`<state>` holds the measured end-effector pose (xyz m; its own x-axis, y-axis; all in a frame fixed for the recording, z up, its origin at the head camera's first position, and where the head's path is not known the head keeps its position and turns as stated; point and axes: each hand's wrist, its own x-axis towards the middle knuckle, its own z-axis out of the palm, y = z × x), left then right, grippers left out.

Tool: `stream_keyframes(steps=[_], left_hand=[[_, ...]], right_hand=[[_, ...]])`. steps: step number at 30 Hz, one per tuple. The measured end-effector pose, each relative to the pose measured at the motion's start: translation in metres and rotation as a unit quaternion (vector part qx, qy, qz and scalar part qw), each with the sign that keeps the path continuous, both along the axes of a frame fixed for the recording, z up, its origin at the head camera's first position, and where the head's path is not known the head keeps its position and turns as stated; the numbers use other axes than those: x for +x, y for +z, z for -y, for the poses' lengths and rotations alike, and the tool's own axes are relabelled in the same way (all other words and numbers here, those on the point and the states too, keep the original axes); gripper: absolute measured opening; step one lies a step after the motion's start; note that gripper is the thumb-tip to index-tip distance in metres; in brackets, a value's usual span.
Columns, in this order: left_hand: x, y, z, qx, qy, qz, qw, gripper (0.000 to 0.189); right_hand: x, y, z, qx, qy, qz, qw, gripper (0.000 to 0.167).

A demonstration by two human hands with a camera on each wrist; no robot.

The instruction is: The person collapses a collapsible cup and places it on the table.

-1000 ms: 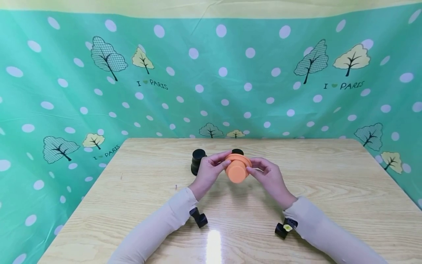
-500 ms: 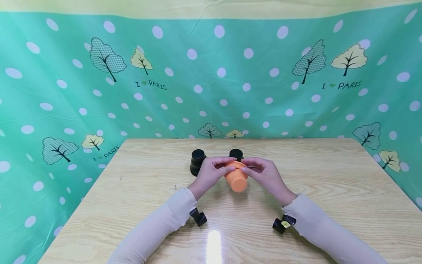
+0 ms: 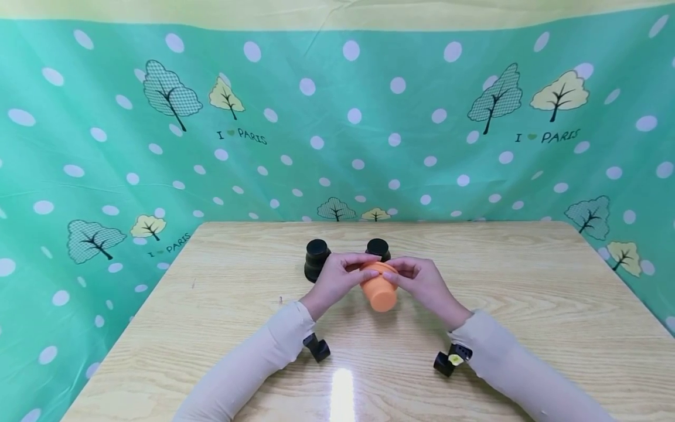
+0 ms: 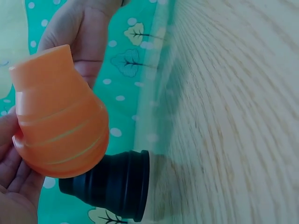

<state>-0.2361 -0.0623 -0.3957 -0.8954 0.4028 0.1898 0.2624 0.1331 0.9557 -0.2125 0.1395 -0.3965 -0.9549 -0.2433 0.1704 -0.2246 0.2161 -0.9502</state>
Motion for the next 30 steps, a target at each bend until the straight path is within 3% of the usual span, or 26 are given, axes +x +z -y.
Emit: stream_keyframes(steps=[5, 9, 15, 18, 25, 30], left_hand=[[-0.002, -0.002, 0.004, 0.018, -0.014, -0.011, 0.9997, 0.039], [-0.002, 0.0, 0.008, 0.061, -0.033, -0.015, 0.9975, 0.05], [0.001, 0.003, 0.007, 0.08, -0.062, 0.004, 0.9949, 0.056], [0.002, 0.004, 0.004, 0.104, -0.073, 0.02, 0.9917, 0.052], [0.003, 0.004, 0.0, 0.142, -0.066, 0.029, 0.9872, 0.054], [0.006, 0.009, -0.003, 0.13, -0.038, 0.025, 0.9905, 0.044]], right_hand=[[0.001, -0.001, -0.003, -0.015, 0.004, 0.002, 0.9999, 0.031], [0.002, 0.0, -0.007, -0.069, -0.004, 0.005, 0.9976, 0.032], [0.002, 0.001, -0.007, -0.172, 0.0, 0.016, 0.9849, 0.014], [0.003, 0.002, -0.005, -0.217, 0.009, 0.032, 0.9755, 0.016], [0.004, 0.004, -0.002, -0.251, 0.007, 0.036, 0.9674, 0.017], [0.003, 0.003, -0.002, -0.254, 0.002, 0.033, 0.9667, 0.017]])
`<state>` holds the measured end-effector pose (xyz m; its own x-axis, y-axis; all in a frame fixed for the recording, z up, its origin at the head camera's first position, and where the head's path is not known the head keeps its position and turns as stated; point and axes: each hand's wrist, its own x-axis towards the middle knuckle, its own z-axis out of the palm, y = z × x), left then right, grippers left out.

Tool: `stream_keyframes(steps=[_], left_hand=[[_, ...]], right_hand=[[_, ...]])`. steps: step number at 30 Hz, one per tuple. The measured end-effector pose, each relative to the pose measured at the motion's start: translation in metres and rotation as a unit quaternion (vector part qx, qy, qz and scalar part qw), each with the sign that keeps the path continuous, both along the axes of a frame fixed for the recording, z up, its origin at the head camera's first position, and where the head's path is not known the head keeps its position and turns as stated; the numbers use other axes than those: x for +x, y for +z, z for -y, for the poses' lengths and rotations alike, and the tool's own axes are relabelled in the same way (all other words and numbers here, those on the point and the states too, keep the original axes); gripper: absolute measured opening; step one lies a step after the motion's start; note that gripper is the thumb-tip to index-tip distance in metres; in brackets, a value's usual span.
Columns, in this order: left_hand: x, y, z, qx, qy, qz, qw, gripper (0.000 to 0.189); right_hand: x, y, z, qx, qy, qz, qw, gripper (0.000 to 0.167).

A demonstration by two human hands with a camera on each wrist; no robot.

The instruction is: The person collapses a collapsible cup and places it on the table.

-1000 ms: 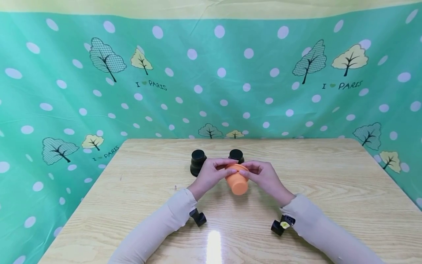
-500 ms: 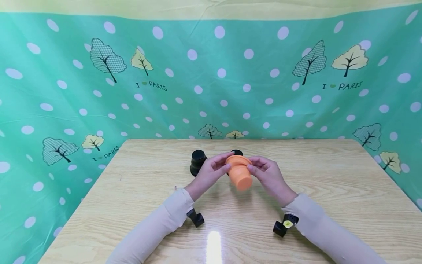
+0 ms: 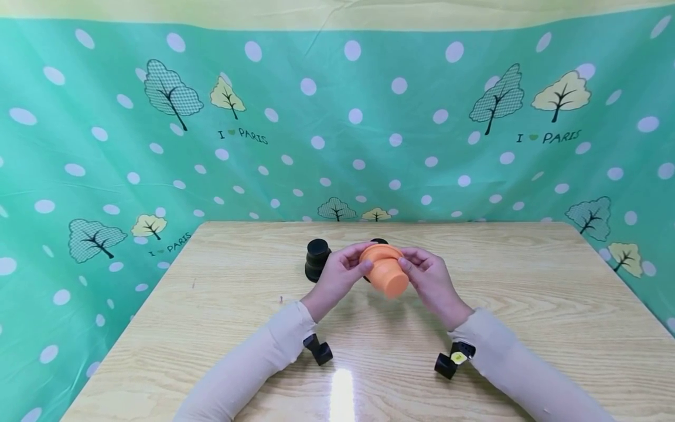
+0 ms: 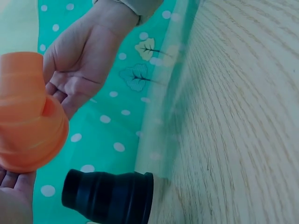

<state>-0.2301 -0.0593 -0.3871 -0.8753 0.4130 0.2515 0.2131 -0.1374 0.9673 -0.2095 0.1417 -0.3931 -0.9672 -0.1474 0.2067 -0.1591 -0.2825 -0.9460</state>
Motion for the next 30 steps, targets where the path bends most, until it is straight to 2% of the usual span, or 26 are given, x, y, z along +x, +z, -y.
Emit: stream_keyframes(steps=[7, 12, 17, 21, 26, 30], left_hand=[[-0.0008, -0.0022, -0.004, -0.031, 0.058, -0.021, 0.9976, 0.035], [-0.003, -0.0063, -0.0044, -0.047, 0.088, -0.034, 0.9945, 0.034], [-0.0035, -0.0063, -0.001, -0.047, 0.063, -0.022, 0.9967, 0.038], [-0.0018, -0.0048, 0.0017, -0.064, 0.044, -0.012, 0.9969, 0.04], [0.0004, -0.0045, 0.0029, -0.102, 0.042, -0.022, 0.9936, 0.04], [0.001, -0.0065, 0.0025, -0.139, 0.046, -0.046, 0.9881, 0.039]], right_hand=[[0.0018, 0.0013, 0.0017, 0.029, -0.024, 0.002, 0.9993, 0.014], [0.0028, 0.0022, 0.0029, 0.05, -0.017, -0.009, 0.9986, 0.011], [0.0024, 0.0006, -0.0001, 0.084, -0.009, 0.008, 0.9964, 0.027], [0.0016, -0.0014, -0.0022, 0.119, -0.011, 0.017, 0.9927, 0.037], [0.0013, -0.0005, -0.003, 0.169, -0.024, -0.011, 0.9853, 0.037], [0.0019, 0.0032, -0.0026, 0.213, -0.011, -0.037, 0.9762, 0.035]])
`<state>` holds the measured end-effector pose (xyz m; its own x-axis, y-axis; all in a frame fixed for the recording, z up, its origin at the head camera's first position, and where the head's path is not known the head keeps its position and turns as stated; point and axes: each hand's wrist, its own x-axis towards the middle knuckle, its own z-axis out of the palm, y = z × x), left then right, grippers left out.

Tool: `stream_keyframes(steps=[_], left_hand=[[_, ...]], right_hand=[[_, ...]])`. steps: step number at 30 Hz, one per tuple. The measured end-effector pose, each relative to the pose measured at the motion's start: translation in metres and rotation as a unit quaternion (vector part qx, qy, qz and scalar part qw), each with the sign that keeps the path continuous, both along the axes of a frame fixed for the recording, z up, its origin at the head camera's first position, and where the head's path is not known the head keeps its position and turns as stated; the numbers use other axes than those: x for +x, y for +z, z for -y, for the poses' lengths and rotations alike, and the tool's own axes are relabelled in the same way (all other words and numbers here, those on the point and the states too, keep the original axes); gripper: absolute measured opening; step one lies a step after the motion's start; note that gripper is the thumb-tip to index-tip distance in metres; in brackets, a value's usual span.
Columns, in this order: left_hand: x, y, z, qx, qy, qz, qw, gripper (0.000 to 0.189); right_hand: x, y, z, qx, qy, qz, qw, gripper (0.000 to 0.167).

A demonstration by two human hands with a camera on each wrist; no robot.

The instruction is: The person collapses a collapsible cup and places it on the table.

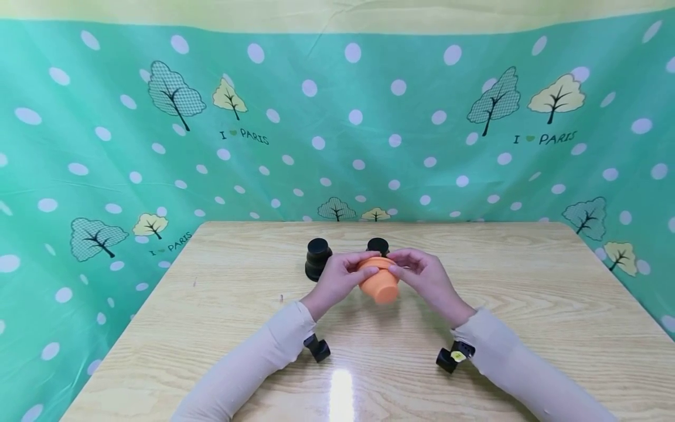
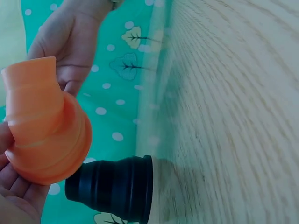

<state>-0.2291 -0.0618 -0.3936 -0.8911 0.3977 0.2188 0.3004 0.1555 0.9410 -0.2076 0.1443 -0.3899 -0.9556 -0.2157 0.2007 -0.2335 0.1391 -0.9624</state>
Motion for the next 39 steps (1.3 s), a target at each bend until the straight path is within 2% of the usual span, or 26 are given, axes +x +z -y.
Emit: stream_keyframes(steps=[4, 11, 16, 20, 24, 26, 32, 33, 39], left_hand=[[0.002, -0.001, 0.0, -0.012, -0.005, -0.007, 0.9999, 0.04], [0.004, 0.003, 0.001, -0.029, -0.008, -0.016, 0.9994, 0.041], [0.004, 0.003, 0.002, -0.043, -0.007, -0.013, 0.999, 0.04], [0.004, 0.004, 0.003, -0.047, -0.006, -0.014, 0.9988, 0.04], [0.002, 0.005, 0.006, -0.014, -0.018, -0.007, 0.9997, 0.039], [0.005, 0.012, 0.007, 0.005, -0.021, 0.003, 0.9998, 0.037], [0.001, 0.011, 0.007, 0.033, -0.015, 0.02, 0.9992, 0.037], [-0.001, 0.008, 0.006, 0.041, -0.015, 0.02, 0.9989, 0.038], [0.003, 0.01, 0.002, 0.09, -0.025, 0.02, 0.9954, 0.044]], right_hand=[[0.002, 0.004, 0.001, 0.036, 0.015, -0.005, 0.9992, 0.035], [0.002, 0.006, 0.003, 0.069, 0.024, 0.007, 0.9973, 0.034], [0.002, 0.004, 0.003, 0.076, 0.039, 0.016, 0.9962, 0.032], [0.003, 0.002, 0.002, 0.069, 0.04, -0.004, 0.9968, 0.03], [0.004, 0.0, 0.001, 0.04, 0.028, -0.019, 0.9986, 0.028], [0.004, 0.0, 0.0, 0.017, 0.023, -0.016, 0.9995, 0.029], [0.006, 0.003, -0.005, -0.063, 0.007, -0.003, 0.998, 0.035], [0.006, 0.004, -0.005, -0.072, 0.004, -0.004, 0.9974, 0.035], [0.006, 0.004, -0.006, -0.094, -0.022, 0.009, 0.9953, 0.037]])
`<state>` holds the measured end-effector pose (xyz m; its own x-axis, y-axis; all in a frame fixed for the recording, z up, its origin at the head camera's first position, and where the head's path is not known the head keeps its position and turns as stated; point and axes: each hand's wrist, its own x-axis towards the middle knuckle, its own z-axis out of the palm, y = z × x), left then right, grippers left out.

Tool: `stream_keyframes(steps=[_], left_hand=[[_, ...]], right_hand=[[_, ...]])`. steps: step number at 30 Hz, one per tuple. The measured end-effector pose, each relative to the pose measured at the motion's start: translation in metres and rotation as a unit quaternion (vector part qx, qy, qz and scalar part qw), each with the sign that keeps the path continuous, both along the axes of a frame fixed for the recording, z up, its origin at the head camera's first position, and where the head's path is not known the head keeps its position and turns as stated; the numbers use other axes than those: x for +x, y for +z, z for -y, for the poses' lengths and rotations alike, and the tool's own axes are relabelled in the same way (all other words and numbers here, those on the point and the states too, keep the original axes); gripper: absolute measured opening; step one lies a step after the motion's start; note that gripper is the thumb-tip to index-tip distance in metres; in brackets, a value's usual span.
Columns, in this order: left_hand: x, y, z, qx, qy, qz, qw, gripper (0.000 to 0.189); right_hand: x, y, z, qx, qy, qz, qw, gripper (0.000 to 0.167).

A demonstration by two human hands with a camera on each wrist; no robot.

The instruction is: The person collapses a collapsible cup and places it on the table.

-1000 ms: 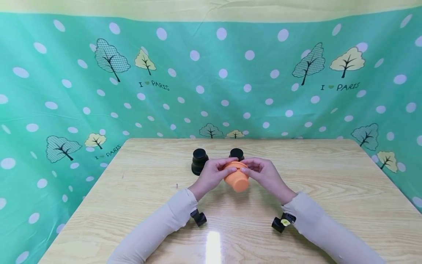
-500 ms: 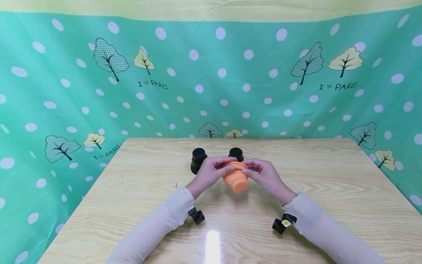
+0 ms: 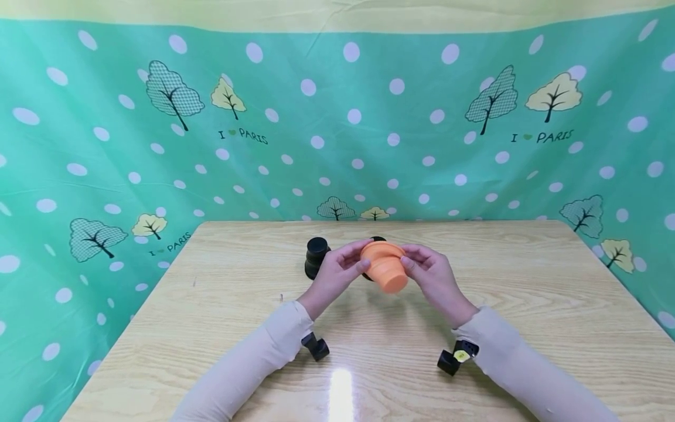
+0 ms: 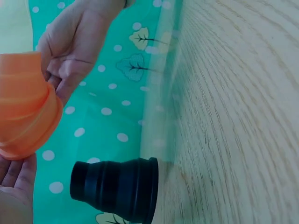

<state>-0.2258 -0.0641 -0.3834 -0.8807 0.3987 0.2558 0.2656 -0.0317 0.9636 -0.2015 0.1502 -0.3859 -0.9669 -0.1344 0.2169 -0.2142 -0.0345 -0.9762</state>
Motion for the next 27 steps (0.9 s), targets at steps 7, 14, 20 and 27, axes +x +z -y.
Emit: stream_keyframes(steps=[7, 14, 20, 27], left_hand=[[0.0, 0.0, -0.005, 0.015, 0.026, 0.001, 0.9996, 0.042], [0.001, 0.003, -0.01, 0.019, 0.062, -0.022, 0.9977, 0.037], [0.001, 0.0, -0.012, 0.02, 0.085, -0.03, 0.9957, 0.034], [0.0, -0.005, -0.01, 0.01, 0.084, -0.029, 0.996, 0.04]], right_hand=[[-0.002, -0.002, 0.004, -0.052, -0.007, 0.014, 0.9985, 0.027], [-0.004, -0.003, 0.008, -0.079, -0.021, 0.017, 0.9965, 0.017], [-0.003, -0.001, 0.009, -0.072, -0.021, 0.018, 0.997, 0.023], [-0.002, -0.003, 0.005, -0.054, 0.014, 0.045, 0.9974, 0.037]])
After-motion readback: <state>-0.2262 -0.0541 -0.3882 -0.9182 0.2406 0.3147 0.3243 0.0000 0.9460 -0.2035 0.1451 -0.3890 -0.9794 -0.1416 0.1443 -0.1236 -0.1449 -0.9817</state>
